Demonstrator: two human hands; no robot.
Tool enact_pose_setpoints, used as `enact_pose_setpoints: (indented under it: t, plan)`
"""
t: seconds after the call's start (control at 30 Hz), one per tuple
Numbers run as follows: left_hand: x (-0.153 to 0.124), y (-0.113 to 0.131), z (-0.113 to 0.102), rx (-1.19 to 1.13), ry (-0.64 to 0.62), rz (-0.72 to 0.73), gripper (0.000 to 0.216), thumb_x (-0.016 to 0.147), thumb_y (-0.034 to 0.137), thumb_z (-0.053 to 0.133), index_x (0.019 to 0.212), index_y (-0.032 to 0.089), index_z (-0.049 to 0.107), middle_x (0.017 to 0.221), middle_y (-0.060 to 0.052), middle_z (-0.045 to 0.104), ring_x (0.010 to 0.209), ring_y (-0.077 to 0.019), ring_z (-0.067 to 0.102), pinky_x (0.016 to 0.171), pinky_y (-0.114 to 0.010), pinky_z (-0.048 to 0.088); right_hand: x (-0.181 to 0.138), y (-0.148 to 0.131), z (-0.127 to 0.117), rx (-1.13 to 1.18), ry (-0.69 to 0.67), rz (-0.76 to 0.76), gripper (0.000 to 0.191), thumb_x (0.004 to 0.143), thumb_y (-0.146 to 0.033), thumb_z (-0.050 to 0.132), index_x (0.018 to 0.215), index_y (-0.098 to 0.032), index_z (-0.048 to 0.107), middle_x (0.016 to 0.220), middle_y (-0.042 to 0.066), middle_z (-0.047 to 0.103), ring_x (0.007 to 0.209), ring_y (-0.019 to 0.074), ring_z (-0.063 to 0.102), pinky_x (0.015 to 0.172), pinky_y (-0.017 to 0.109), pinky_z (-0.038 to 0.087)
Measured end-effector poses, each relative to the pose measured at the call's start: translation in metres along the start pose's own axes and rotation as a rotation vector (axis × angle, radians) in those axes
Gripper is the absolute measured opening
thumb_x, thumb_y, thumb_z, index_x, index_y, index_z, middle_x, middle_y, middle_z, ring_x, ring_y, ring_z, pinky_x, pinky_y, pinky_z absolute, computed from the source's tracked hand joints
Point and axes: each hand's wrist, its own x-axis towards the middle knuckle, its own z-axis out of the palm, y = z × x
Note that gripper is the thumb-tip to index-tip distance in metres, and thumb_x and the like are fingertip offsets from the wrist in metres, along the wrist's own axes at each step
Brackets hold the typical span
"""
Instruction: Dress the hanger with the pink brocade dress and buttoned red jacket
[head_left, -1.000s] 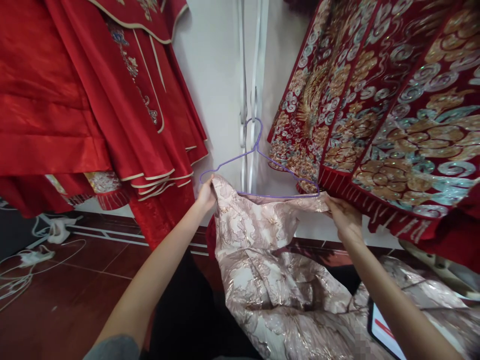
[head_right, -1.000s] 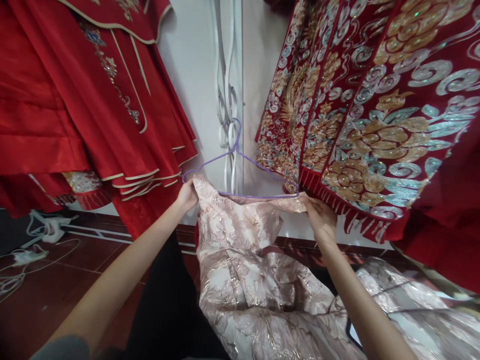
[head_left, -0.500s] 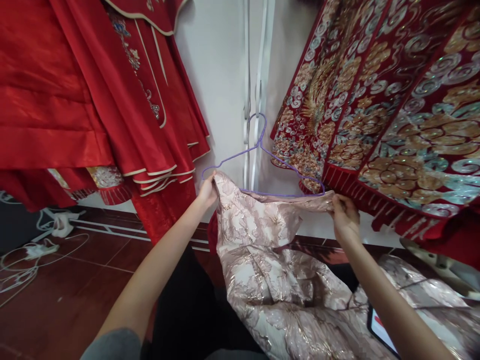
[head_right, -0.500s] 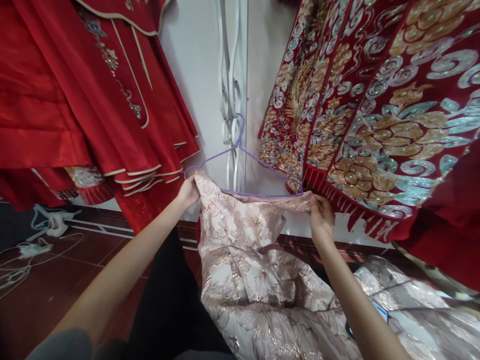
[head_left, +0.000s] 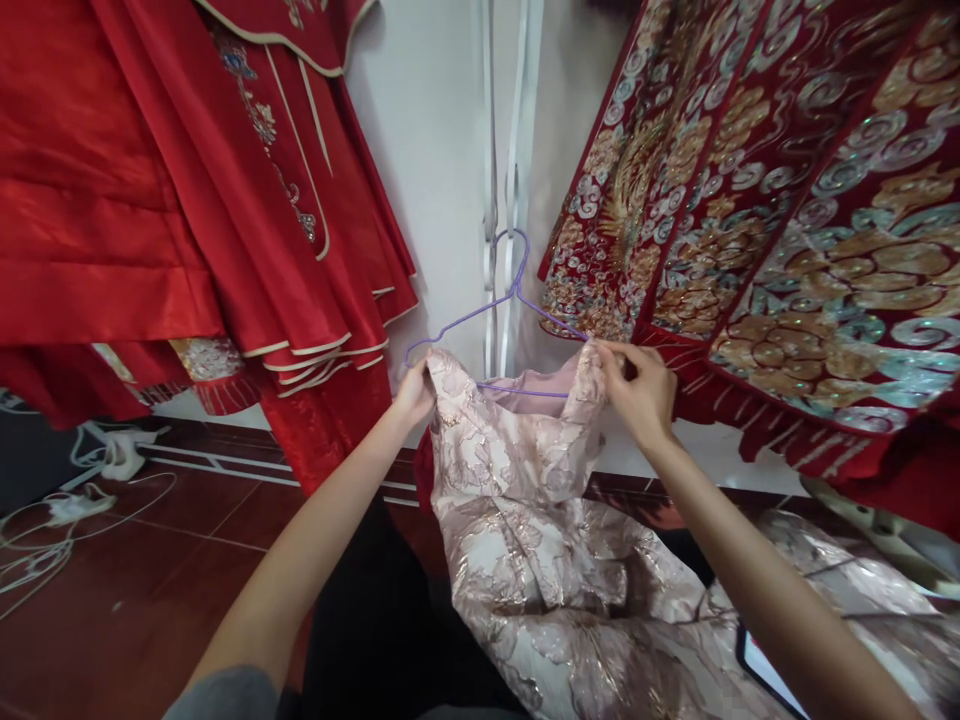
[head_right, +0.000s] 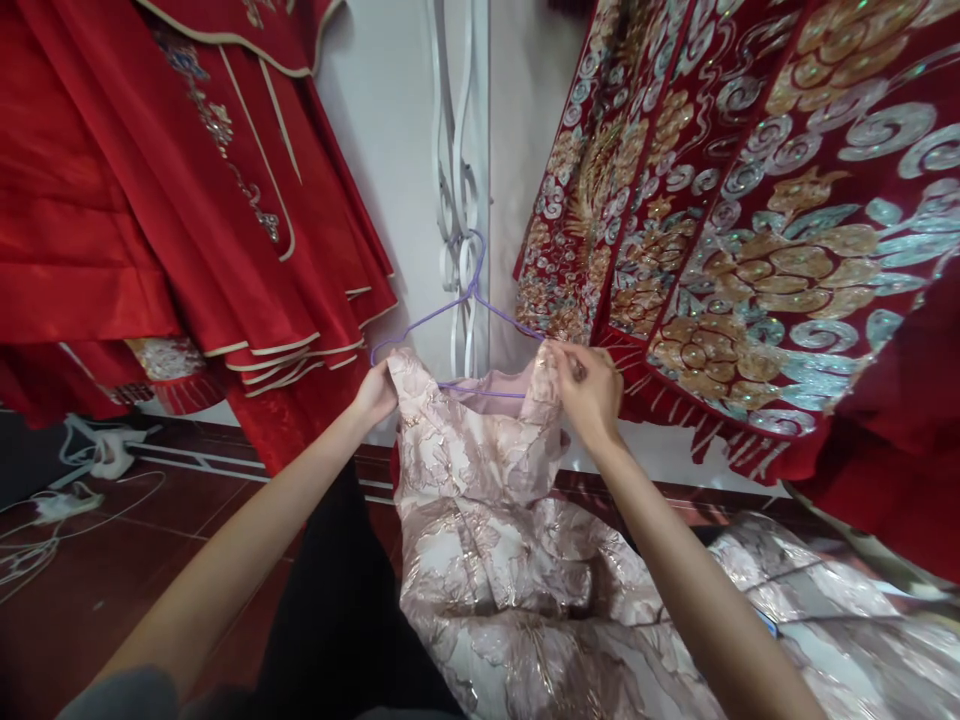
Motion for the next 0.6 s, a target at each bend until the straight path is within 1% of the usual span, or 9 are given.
enact_pose_setpoints:
  t: [0.07,0.13,0.2,0.23,0.27,0.33,0.4,0.5,0.6]
  plan:
    - [-0.001,0.002,-0.002,0.032,-0.014,0.018,0.017,0.084,0.029,0.059,0.079,0.014,0.063,0.075,-0.003,0.065,0.073,-0.0145,0.061,0.078,-0.028,0.05,0.006,-0.007,0.009,-0.071,-0.048,-0.102,0.032,0.089,-0.042,0.046,0.104,-0.021,0.065,0.097,0.009,0.068,0.093,0.0257,0.059,0.082,0.038,0.045]
    - [-0.003,0.01,-0.009,0.134,-0.048,0.049,0.02,0.079,0.034,0.066,0.08,0.014,0.064,0.078,-0.004,0.066,0.074,-0.0143,0.061,0.078,-0.028,0.05,0.014,-0.003,0.015,-0.11,-0.126,-0.16,0.03,0.091,-0.04,0.043,0.104,-0.02,0.061,0.099,0.01,0.067,0.092,0.0261,0.059,0.082,0.038,0.044]
    - [-0.006,0.023,-0.024,0.325,-0.061,0.12,0.026,0.072,0.037,0.072,0.083,0.014,0.067,0.083,-0.004,0.067,0.077,-0.0145,0.061,0.078,-0.027,0.05,0.021,0.006,0.016,-0.155,-0.195,-0.18,0.028,0.091,-0.039,0.042,0.101,-0.019,0.06,0.099,0.011,0.067,0.089,0.0266,0.058,0.081,0.039,0.043]
    - [-0.008,0.031,-0.034,0.446,-0.052,0.166,0.029,0.069,0.038,0.075,0.084,0.015,0.068,0.085,-0.004,0.068,0.078,-0.0149,0.061,0.077,-0.027,0.049,0.025,0.01,0.016,-0.184,-0.206,-0.177,0.027,0.091,-0.039,0.042,0.098,-0.02,0.06,0.098,0.01,0.067,0.088,0.0271,0.058,0.08,0.04,0.042]
    - [-0.009,0.039,-0.044,0.569,-0.011,0.238,0.03,0.066,0.04,0.076,0.081,0.015,0.069,0.085,-0.004,0.068,0.078,-0.0154,0.061,0.078,-0.026,0.049,0.029,0.013,0.014,-0.21,-0.205,-0.172,0.027,0.091,-0.039,0.042,0.096,-0.02,0.06,0.096,0.01,0.067,0.087,0.0275,0.057,0.079,0.04,0.041]
    - [-0.012,0.055,-0.066,0.731,0.066,0.374,0.033,0.064,0.043,0.076,0.081,0.016,0.07,0.086,-0.005,0.069,0.08,-0.017,0.061,0.079,-0.027,0.048,0.034,0.017,0.01,-0.237,-0.191,-0.17,0.026,0.091,-0.04,0.043,0.093,-0.021,0.06,0.093,0.009,0.068,0.085,0.0274,0.056,0.078,0.04,0.04]
    - [-0.014,0.066,-0.084,0.841,0.1,0.448,0.029,0.064,0.04,0.077,0.079,0.016,0.071,0.087,-0.006,0.071,0.082,-0.0184,0.062,0.081,-0.027,0.047,0.038,0.017,0.007,-0.23,-0.182,-0.177,0.025,0.09,-0.04,0.044,0.091,-0.022,0.061,0.091,0.008,0.068,0.082,0.0267,0.056,0.077,0.039,0.039]
    - [-0.011,0.072,-0.098,0.954,0.138,0.477,0.017,0.065,0.03,0.077,0.075,0.017,0.073,0.082,-0.005,0.072,0.078,-0.0185,0.063,0.078,-0.025,0.046,0.039,0.014,0.007,-0.196,-0.178,-0.176,0.025,0.09,-0.04,0.044,0.09,-0.022,0.061,0.091,0.008,0.068,0.08,0.026,0.056,0.076,0.038,0.039]
    - [-0.005,0.066,-0.101,0.994,0.233,0.478,0.007,0.065,0.023,0.075,0.069,0.019,0.072,0.072,-0.003,0.07,0.069,-0.0175,0.063,0.073,-0.024,0.046,0.037,0.012,0.009,-0.163,-0.189,-0.167,0.026,0.09,-0.041,0.043,0.09,-0.022,0.061,0.092,0.008,0.068,0.08,0.026,0.056,0.076,0.038,0.04]
